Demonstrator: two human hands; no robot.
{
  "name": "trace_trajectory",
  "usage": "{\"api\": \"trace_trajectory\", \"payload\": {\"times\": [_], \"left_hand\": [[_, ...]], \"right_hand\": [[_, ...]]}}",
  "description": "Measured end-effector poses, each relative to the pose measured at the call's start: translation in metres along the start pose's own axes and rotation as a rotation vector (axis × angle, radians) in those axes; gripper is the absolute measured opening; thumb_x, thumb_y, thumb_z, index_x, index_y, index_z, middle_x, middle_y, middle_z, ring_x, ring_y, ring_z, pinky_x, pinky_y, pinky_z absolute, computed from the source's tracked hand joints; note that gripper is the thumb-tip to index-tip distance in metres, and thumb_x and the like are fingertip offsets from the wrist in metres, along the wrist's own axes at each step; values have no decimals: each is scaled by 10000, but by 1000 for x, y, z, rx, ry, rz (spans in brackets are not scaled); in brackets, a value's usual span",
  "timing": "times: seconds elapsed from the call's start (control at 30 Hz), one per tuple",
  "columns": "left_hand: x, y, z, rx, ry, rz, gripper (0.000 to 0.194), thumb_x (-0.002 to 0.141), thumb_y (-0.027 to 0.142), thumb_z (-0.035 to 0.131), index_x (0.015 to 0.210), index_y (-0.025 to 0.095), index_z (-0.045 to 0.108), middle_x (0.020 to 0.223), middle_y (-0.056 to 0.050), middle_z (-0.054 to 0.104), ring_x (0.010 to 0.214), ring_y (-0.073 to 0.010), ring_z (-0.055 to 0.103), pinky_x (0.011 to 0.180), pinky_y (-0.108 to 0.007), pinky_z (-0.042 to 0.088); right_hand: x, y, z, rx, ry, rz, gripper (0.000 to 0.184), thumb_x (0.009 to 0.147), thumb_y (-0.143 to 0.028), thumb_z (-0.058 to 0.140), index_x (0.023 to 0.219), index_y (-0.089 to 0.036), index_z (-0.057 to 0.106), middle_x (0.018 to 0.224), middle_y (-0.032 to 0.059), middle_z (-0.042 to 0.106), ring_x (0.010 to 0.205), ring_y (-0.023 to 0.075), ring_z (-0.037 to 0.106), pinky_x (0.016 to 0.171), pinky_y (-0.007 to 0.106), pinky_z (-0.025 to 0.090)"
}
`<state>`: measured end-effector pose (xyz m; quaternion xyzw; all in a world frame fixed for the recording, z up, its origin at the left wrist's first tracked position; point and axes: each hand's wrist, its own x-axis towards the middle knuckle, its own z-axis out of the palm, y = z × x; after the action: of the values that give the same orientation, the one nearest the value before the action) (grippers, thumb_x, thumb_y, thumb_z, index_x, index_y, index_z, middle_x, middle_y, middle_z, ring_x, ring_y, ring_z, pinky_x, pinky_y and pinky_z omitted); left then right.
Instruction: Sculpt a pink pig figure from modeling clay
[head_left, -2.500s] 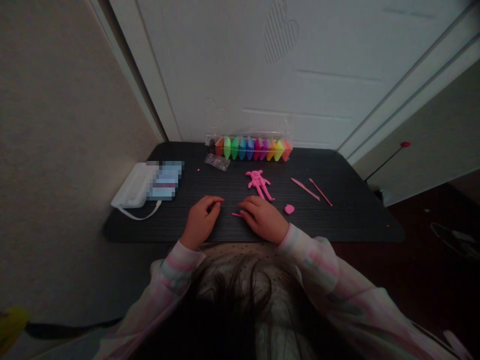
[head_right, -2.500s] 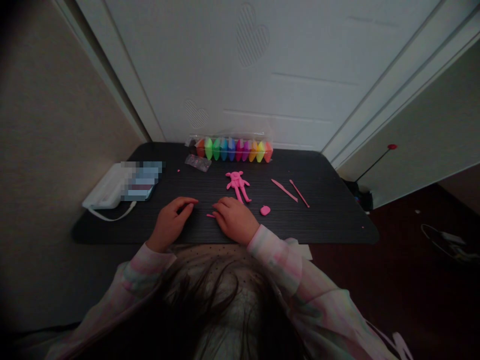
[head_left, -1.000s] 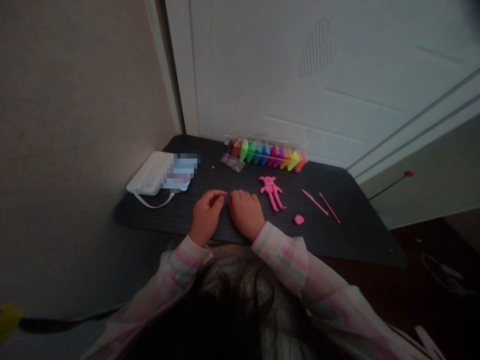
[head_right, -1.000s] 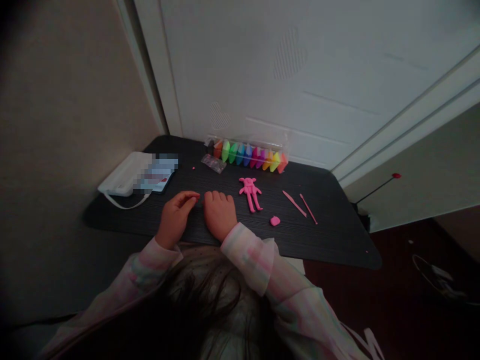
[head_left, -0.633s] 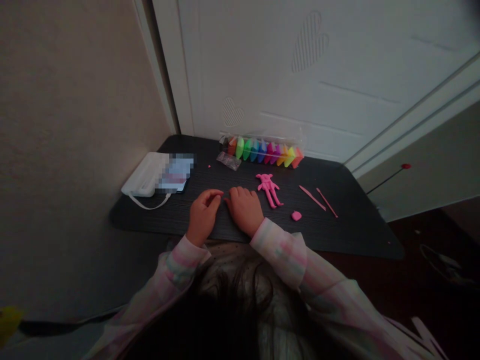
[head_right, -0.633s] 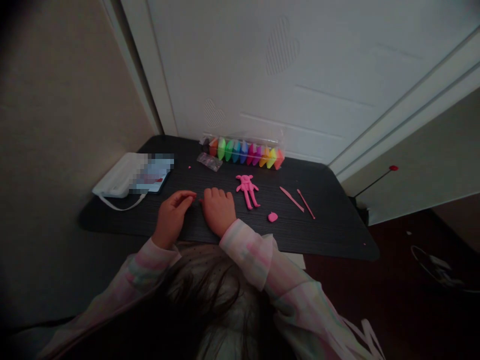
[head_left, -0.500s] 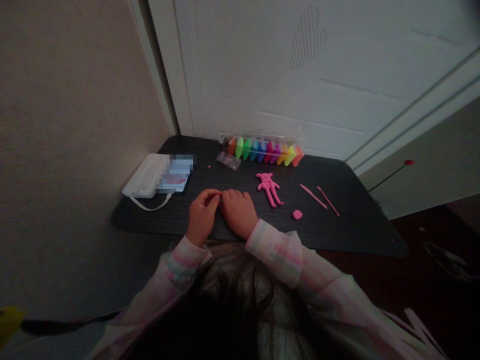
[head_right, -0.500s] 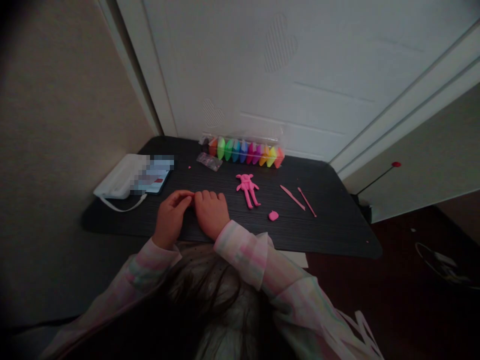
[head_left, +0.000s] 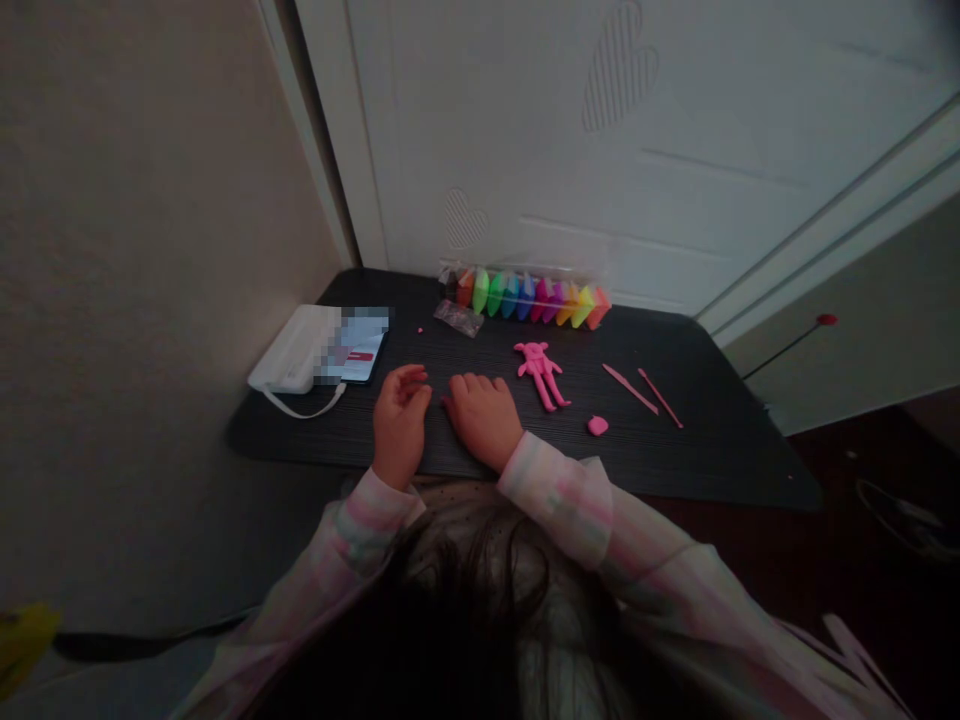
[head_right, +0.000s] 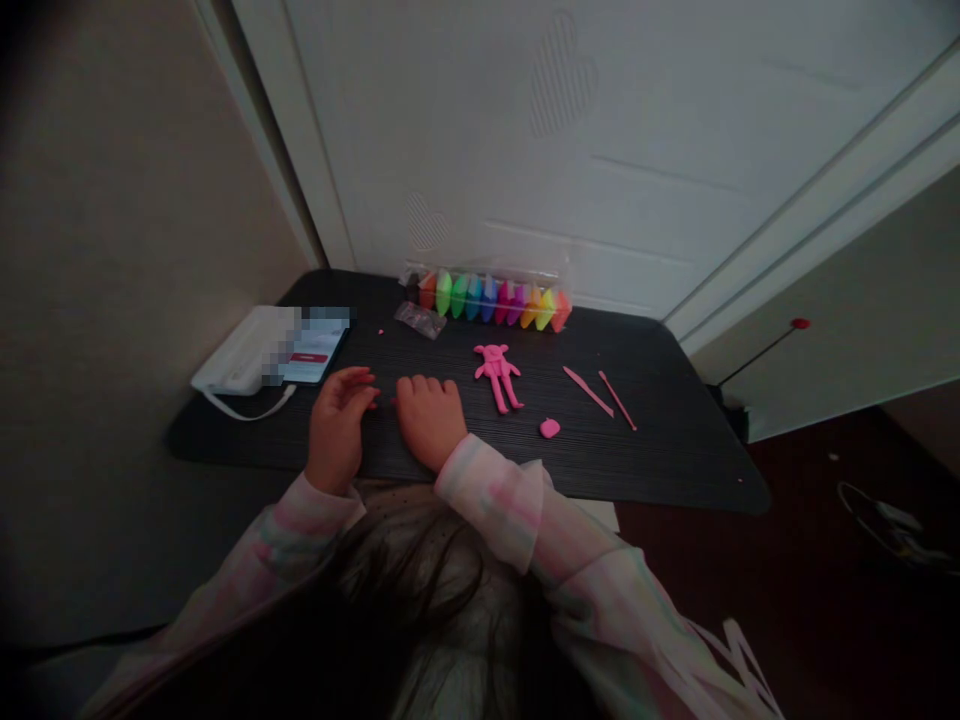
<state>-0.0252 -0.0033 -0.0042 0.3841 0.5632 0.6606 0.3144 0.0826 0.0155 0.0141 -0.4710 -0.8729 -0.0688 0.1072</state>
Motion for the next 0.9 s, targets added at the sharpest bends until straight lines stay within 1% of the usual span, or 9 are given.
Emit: {"api": "trace_trajectory", "payload": {"times": [0.13,0.2,0.27,0.37,0.5,0.57,0.67,0.73,0.9], "left_hand": [[1,-4,0,-19,-4,4,228,661,181,545,890,177,546,900,-25,570,784,-132,547,703,-263,429],[1,-4,0,-23,-2,-1,224,661,182,544,885,177,548,898,-24,572,784,-132,548,706,-265,428],[1,-3,0,-21,-2,-5,215,661,182,543,875,176,551,898,-25,575,783,-133,549,706,-266,428],[0,-1,0,-10,-7,-9,204,660,182,541,863,173,553,894,-25,577,777,-132,549,704,-266,428],[0,-2,0,-12,-10,-2,204,658,183,544,861,173,552,891,-24,576,770,-131,549,702,-265,427],[0,-3,0,-18,-8,1,204,660,184,544,864,174,553,893,-23,574,769,-131,548,701,-265,426],[1,-4,0,-21,-11,-2,198,663,181,543,860,175,556,884,-19,573,764,-127,544,704,-262,422],[0,-4,0,-22,-14,2,191,661,181,546,852,174,558,871,-16,573,758,-125,543,706,-261,420],[0,-2,0,-30,-1,0,189,655,181,549,843,172,555,869,-18,572,747,-124,543,700,-262,421]], "right_hand": [[3,23,2,-46,-23,111,159,852,-300,388,895,-162,454,901,87,574,837,213,522,695,327,322],[5,32,1,-24,-32,135,171,858,-302,375,903,-161,459,910,85,575,838,201,527,693,313,326],[6,36,-1,23,-19,158,190,870,-299,344,908,-158,464,903,78,577,838,187,530,687,294,330],[3,30,-5,55,11,188,207,884,-272,298,912,-154,467,890,74,574,831,179,525,670,283,330],[-6,20,-3,2,-22,106,188,884,-228,285,905,-169,463,882,70,570,795,188,514,655,301,319],[-8,21,-1,-35,-32,73,182,881,-213,285,898,-171,461,871,67,569,788,197,511,662,316,316],[-8,25,0,-82,-37,92,178,876,-198,287,888,-162,460,866,75,566,795,209,507,670,332,311],[-8,22,-1,-88,-37,98,177,875,-190,284,889,-159,459,869,81,564,797,207,503,670,333,309],[-8,3,-4,-38,-22,-25,160,874,-193,295,883,-175,454,868,62,561,792,196,497,670,330,305]]}}
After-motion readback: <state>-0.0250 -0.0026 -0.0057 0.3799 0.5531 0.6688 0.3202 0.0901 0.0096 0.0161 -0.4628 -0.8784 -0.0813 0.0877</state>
